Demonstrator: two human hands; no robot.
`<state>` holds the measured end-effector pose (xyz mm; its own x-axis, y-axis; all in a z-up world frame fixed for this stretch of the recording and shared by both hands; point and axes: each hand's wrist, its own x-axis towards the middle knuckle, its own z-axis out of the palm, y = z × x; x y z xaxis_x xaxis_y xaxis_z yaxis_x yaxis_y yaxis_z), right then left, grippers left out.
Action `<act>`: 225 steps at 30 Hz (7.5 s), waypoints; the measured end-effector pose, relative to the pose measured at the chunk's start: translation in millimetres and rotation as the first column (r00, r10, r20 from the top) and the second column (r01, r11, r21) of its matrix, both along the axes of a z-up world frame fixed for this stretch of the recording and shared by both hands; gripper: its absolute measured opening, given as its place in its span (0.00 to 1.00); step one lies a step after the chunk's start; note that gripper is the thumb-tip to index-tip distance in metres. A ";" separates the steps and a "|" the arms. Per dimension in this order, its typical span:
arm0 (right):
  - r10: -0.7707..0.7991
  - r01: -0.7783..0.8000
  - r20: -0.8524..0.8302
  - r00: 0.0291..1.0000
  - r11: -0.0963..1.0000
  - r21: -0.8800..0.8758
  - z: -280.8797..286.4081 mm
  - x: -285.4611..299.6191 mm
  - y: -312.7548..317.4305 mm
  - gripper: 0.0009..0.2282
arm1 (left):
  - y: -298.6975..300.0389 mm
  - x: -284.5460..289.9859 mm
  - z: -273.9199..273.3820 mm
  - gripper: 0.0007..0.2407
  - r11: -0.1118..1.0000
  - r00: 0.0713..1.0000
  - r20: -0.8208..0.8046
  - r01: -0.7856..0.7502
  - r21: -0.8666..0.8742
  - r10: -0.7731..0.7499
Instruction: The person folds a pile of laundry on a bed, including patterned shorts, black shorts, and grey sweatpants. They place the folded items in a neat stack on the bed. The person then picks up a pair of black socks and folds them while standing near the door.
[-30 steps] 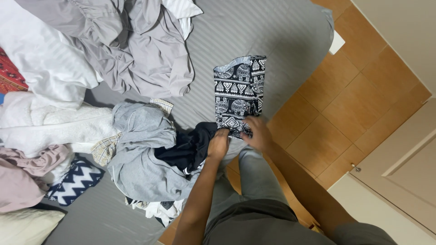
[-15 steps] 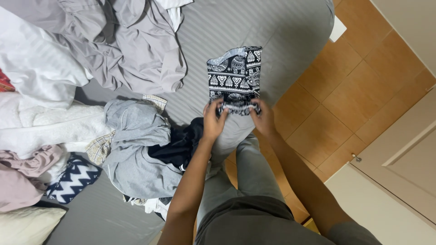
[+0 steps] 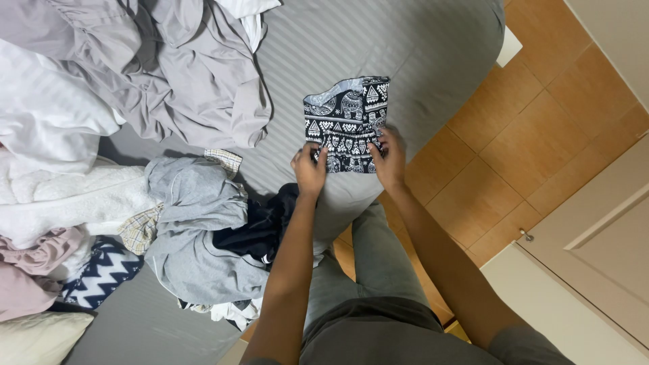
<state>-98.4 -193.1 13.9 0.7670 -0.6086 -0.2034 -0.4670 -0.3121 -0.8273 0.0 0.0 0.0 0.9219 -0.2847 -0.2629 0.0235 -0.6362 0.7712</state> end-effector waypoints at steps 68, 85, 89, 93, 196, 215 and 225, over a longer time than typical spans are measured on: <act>-0.177 0.191 -0.097 0.979 0.967 0.169 -32.3 70.1 -23.5 0.18 | -38.7 35.4 -28.7 0.26 0.831 0.760 -0.343 -0.537 0.149 0.552; -0.371 0.167 0.212 0.904 0.764 0.624 65.6 129.2 -166.0 0.22 | -148.1 158.6 73.4 0.19 0.683 0.926 -0.372 -0.317 -0.658 0.071; -0.374 0.278 0.070 0.925 0.791 0.545 24.4 118.3 -187.9 0.24 | -141.0 157.8 23.2 0.26 0.916 0.938 -0.285 -0.279 -0.290 0.196; -0.368 0.368 -0.035 0.929 0.914 0.171 -65.6 65.0 -192.8 0.26 | -102.3 121.5 -30.4 0.30 0.957 0.932 -0.233 -0.289 -0.014 0.278; 0.289 -0.387 0.408 0.866 0.905 0.178 406.8 -296.4 97.5 0.07 | 136.4 -161.3 382.5 0.14 0.307 0.420 0.097 0.785 -0.537 -0.902; 0.249 -0.240 0.127 0.960 0.967 -0.083 460.3 -496.7 -30.4 0.07 | 60.5 -301.4 491.9 0.08 0.640 0.385 0.671 0.748 0.175 -0.633; 0.138 -0.119 0.242 0.961 0.989 -0.090 448.9 -537.5 -35.6 0.07 | 36.9 -326.9 448.9 0.19 0.467 0.254 0.406 0.641 0.609 -0.878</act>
